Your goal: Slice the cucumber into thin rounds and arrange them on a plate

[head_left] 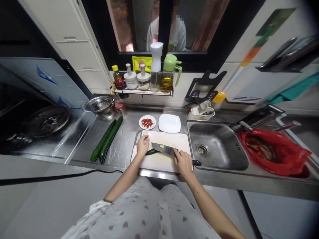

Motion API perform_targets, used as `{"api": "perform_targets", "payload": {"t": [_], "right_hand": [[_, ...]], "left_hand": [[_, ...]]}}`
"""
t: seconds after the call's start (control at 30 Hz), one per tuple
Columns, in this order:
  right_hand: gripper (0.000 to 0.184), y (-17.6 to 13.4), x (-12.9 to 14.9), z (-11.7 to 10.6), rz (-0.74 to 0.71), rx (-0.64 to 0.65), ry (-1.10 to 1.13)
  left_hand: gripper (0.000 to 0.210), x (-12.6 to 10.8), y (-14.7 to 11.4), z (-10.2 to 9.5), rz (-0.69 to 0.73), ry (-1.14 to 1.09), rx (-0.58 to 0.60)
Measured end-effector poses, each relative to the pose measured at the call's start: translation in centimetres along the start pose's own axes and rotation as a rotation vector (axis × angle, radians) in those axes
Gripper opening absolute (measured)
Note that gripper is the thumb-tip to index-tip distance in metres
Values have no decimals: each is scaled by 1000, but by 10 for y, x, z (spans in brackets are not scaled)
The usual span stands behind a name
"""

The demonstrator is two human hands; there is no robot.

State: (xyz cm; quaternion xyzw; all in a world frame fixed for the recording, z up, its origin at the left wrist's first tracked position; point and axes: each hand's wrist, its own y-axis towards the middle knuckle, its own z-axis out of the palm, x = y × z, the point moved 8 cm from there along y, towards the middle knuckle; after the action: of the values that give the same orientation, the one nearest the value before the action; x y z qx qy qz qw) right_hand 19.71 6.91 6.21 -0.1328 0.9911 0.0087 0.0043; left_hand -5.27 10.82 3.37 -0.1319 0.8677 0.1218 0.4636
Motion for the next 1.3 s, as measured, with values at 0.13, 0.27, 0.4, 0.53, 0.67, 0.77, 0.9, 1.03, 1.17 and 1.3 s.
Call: {"api": "perform_targets", "payload": {"t": [0.13,0.27,0.4,0.53,0.67,0.77,0.9,1.03,1.17,1.3], "right_hand": [[42,2,5,-5,-42,-64,11],[40,1,7,-10,-73,-119,10],[40,1,10,-15,-99,-133,10],[39,2,10,-14,-97,-82,20],[40,1,9,-13,-95,-51,34],[40,-1,8,-13,-103,-67,36],[37,-4,1,-11,-106,-99,25],[38,-8,-13,-10,-87,-133,27],[41,-9,-26,-10,-59,-144,27],[42,-8,-32,-10,-29,-142,27]], "left_hand": [[25,-16,8,6,60,-6,190],[31,-43,0,18,227,119,449],[35,-61,-11,24,335,229,577],[29,-64,-13,28,349,225,594],[25,-63,-15,32,337,182,597],[18,-62,-15,31,315,123,528],[18,-43,-7,25,181,21,390],[19,-3,13,10,-18,5,213],[15,30,32,-1,-122,50,95],[14,45,48,5,-171,111,61]]}}
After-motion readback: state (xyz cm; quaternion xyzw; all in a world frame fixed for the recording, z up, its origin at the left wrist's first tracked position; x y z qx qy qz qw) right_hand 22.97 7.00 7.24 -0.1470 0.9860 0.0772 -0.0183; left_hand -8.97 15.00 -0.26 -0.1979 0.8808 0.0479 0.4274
